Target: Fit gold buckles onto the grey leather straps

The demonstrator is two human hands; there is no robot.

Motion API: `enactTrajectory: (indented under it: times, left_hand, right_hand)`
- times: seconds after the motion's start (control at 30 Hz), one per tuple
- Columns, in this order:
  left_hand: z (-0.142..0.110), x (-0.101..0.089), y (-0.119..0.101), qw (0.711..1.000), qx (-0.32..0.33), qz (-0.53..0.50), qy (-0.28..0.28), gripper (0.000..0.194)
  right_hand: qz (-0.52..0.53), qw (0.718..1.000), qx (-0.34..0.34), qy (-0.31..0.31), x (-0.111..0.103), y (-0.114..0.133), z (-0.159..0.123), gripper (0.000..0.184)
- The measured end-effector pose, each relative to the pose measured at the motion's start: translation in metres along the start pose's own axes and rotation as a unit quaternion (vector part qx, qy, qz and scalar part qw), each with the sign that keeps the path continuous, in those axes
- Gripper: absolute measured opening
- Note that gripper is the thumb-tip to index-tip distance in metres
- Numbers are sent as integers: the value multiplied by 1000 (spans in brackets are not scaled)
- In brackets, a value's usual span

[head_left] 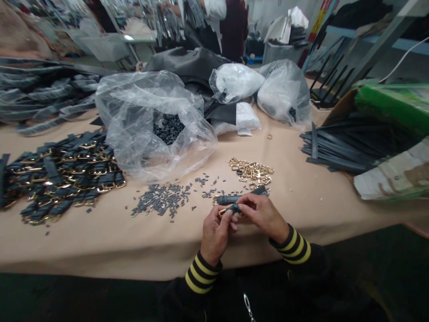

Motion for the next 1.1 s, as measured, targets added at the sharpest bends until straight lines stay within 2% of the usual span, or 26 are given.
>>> enactTrajectory:
  times: [0.1,0.17,0.23,0.4,0.57,0.67,0.8,0.93,0.97,1.03,1.1]
  left_hand:
    - [2,-1,0,1000,-8,-18,-8,17]
    - [3,-1,2,1000,-6,-26,-12,16]
    - [4,-1,3,1000,-4,-19,3,16]
    - [4,1,3,999,-14,1,30,20]
    - [1,2,6,998,3,63,20,26]
    - [0,1,9,995,19,92,32,27]
    - [2,-3,8,993,12,82,80,24]
    - [5,-9,2,995,-3,53,86,21]
    - [6,-11,1,996,-4,48,75,20]
    - [8,-14,-1,998,-6,44,55,20]
    - [9,-16,-1,998,-11,44,52,21]
  right_hand:
    - [86,994,34,60,1,-1,1,15]
    - [111,990,43,77,3,-1,1,16]
    - [88,994,30,65,4,-2,0,14]
    - [4,1000,1,-15,4,-2,-3,6]
    - [-25,997,-5,69,6,0,-4,7]
    - [-73,996,-15,52,7,0,-3,5]
    - [-122,991,-41,37,5,5,0,4]
    - [-144,982,-84,86,-8,18,-3,8]
    - [-148,981,-103,78,-14,21,-4,11]
    - [-180,972,-148,19,-29,28,-6,19]
    - [-248,952,-175,-32,-44,31,-8,23]
Point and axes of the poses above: each hand's wrist, its own z-axis towards the middle knuckle, its own x-axis out of the palm, y = z × x, the point moved 1 cm from there along z, towards the middle knuckle, and after that the axes turned 5 degrees about x, right-handed, at the moved point
